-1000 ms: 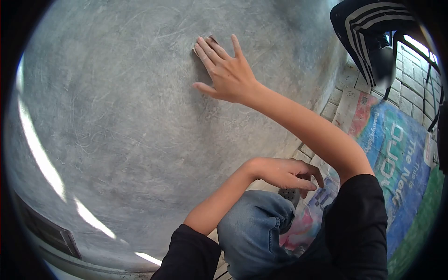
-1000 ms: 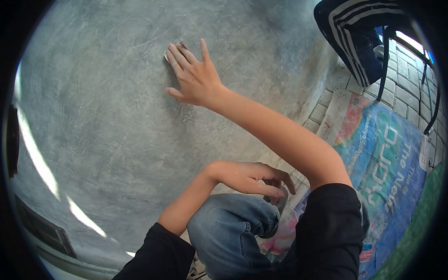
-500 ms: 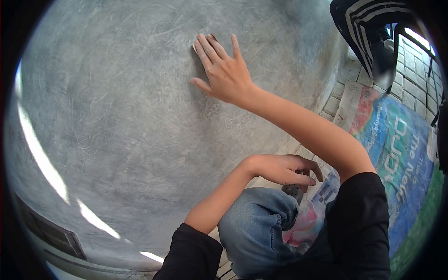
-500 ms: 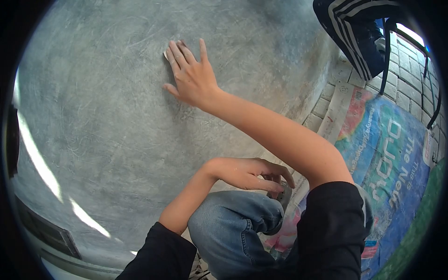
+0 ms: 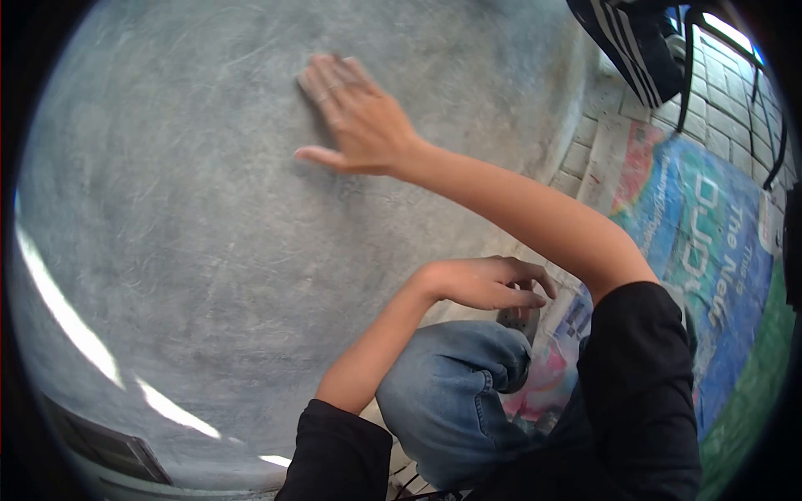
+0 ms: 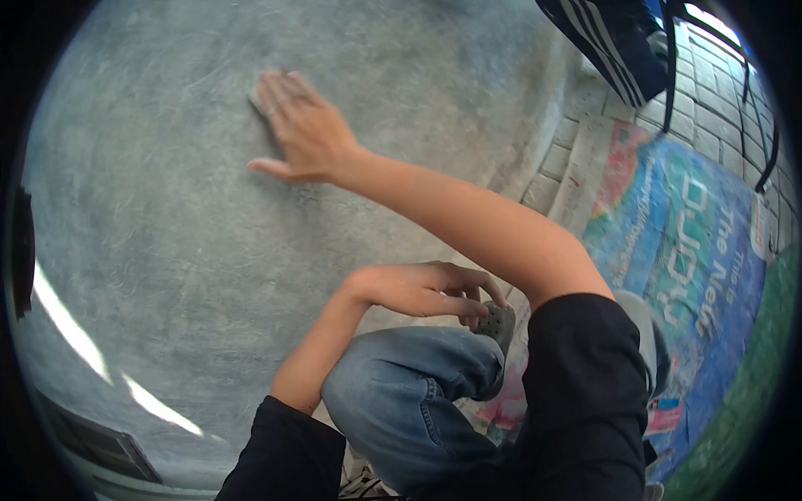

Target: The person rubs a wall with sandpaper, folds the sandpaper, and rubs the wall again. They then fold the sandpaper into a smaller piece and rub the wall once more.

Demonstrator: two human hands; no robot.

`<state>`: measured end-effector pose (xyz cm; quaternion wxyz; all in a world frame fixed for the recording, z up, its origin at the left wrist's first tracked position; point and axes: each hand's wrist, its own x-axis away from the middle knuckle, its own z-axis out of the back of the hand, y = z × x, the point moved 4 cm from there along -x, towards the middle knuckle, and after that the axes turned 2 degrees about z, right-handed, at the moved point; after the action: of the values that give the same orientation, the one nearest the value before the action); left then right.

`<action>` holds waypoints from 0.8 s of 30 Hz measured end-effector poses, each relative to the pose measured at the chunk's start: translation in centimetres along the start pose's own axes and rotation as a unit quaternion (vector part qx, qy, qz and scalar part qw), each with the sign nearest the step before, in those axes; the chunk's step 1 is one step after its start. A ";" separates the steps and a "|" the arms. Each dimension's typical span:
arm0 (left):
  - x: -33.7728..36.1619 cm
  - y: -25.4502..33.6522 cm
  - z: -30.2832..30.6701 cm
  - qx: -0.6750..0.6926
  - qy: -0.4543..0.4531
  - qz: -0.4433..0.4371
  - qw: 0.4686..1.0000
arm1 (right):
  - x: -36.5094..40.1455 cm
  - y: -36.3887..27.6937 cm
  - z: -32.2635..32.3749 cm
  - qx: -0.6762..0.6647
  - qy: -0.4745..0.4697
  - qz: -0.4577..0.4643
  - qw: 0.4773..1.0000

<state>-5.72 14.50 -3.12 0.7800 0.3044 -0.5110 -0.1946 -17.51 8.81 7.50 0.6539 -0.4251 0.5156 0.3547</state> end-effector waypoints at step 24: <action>3.4 -9.1 1.6 -0.002 0.108 0.269 0.957 | 27.8 0.6 -1.0 -0.043 0.051 -0.478 0.876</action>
<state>-5.70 5.21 -6.46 0.8547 0.1734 -0.4860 0.0559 -12.41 8.87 -19.86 0.6979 -0.6649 0.2663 -0.0020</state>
